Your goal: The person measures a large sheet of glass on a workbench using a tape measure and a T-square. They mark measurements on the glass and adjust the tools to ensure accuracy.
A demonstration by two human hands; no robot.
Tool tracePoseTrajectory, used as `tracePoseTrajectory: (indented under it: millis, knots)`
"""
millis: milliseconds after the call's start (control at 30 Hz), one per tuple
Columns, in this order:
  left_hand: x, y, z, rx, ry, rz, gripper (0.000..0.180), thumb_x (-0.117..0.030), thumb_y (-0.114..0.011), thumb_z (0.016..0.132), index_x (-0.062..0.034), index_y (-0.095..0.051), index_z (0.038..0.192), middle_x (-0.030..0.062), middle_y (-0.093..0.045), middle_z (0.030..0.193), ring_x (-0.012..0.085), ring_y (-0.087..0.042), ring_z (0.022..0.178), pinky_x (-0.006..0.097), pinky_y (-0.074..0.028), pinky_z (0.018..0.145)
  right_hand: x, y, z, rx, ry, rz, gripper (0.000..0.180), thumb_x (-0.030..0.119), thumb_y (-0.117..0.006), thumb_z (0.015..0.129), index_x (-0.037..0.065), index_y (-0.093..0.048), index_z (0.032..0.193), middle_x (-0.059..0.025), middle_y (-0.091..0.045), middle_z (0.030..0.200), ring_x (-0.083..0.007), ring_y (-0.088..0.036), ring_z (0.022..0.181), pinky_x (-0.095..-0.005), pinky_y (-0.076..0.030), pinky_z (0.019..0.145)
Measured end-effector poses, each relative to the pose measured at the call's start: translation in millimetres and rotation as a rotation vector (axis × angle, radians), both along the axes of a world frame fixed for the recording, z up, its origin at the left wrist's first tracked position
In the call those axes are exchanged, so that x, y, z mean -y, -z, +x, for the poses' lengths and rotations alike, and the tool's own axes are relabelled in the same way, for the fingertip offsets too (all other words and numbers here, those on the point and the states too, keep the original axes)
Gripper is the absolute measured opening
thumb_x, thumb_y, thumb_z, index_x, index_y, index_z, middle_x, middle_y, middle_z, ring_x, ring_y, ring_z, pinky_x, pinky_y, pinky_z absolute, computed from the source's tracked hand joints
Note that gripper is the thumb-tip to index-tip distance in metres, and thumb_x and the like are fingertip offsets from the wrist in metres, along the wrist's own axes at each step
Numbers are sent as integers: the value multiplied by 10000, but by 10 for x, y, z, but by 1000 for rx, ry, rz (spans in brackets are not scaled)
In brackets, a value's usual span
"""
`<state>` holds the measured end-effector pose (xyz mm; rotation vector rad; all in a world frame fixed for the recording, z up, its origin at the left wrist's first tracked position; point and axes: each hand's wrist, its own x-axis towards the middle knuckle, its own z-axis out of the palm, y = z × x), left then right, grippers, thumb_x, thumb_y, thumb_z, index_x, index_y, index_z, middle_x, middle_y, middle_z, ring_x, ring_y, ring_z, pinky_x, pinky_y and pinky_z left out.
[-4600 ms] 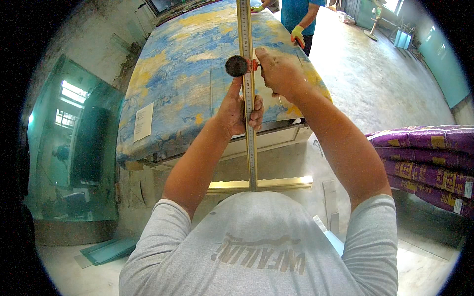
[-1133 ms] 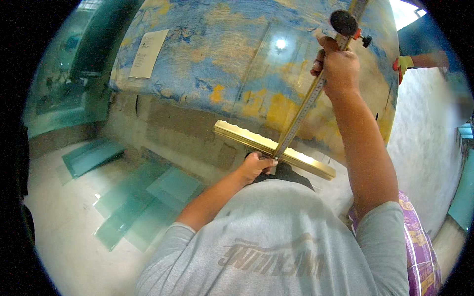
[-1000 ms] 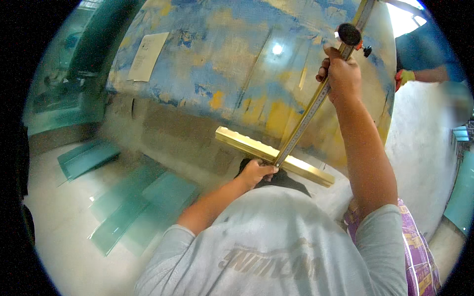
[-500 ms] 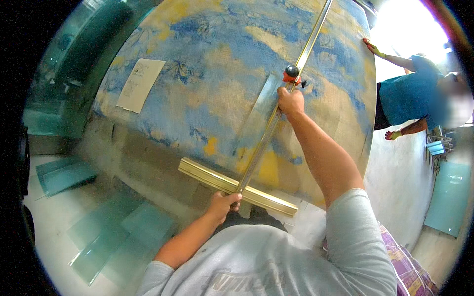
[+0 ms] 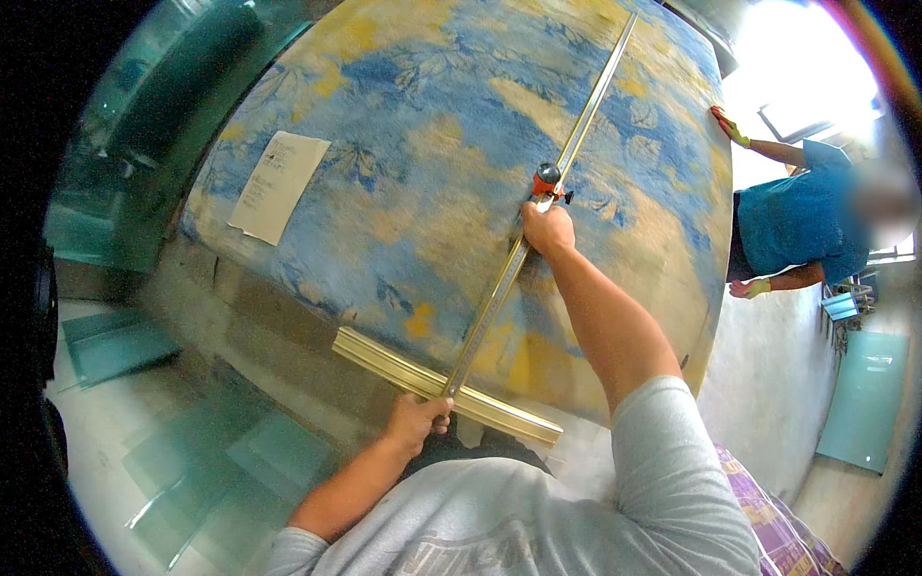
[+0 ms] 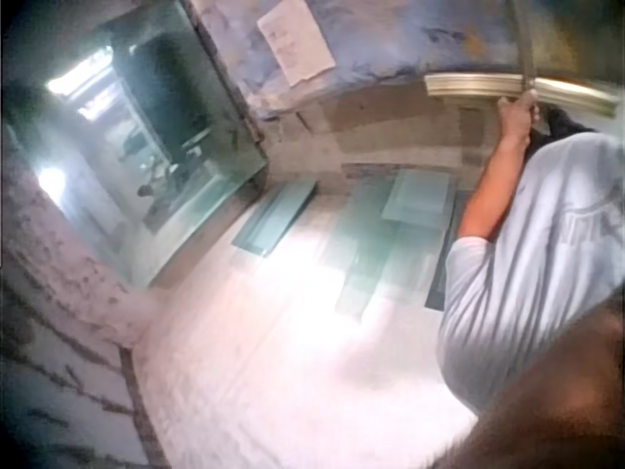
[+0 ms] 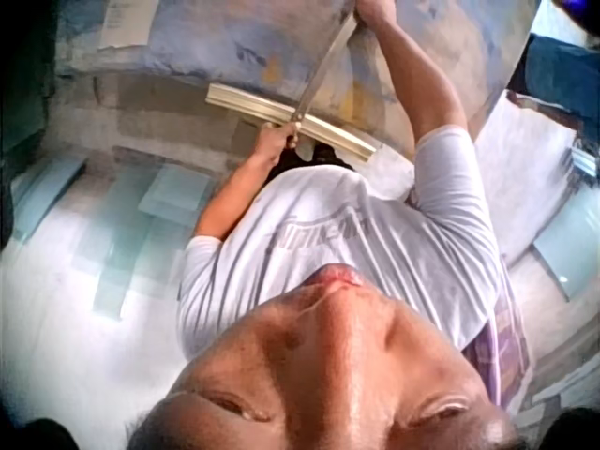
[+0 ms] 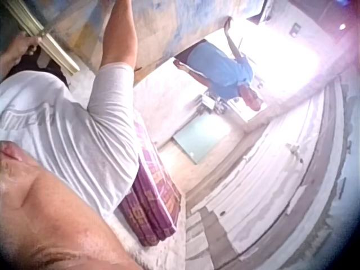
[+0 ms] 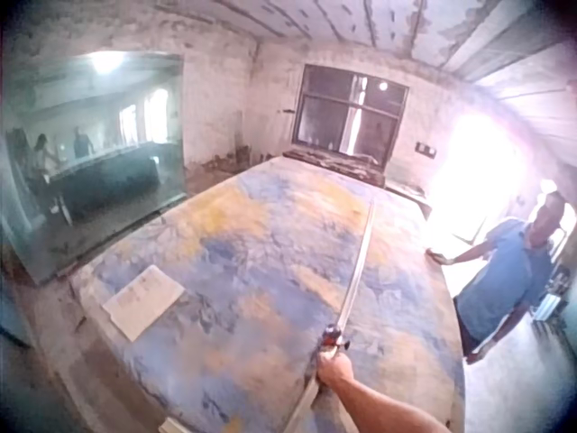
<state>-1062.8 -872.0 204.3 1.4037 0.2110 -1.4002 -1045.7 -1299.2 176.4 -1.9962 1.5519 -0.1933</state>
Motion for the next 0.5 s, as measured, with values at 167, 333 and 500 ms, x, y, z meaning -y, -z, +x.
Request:
tracePoseTrajectory:
  millis: [167, 333, 500]
  knots:
    - [-49, 113, -60, 0, 32, 32, 222, -186, -788, 875, -6, -698, 781, 51, -665, 701, 136, -632, 592, 283, -525, 524, -43, -49, -40, 14, -34, 39, 531, 452, -602, 854, -59, -712, 947, -262, -726, 933, -410, -719, 955, -454, -537, 859]
    - [80, 7, -222, -29, 86, 85, 234, -204, -802, 876, 1, -700, 823, 57, -672, 725, 146, -647, 603, 284, -547, 530, 38, -106, -268, 46, 20, 116, 516, 427, -620, 858, -73, -702, 953, -258, -724, 942, -406, -720, 941, -458, -541, 848]
    - [258, 88, -866, -109, 150, 73, 241, -195, -820, 875, 13, -701, 853, 61, -684, 777, 149, -649, 611, 293, -562, 537, 159, -239, -950, 0, 58, 99, 528, 446, -607, 884, -45, -720, 1042, -268, -727, 1057, -407, -706, 1040, -469, -540, 916]
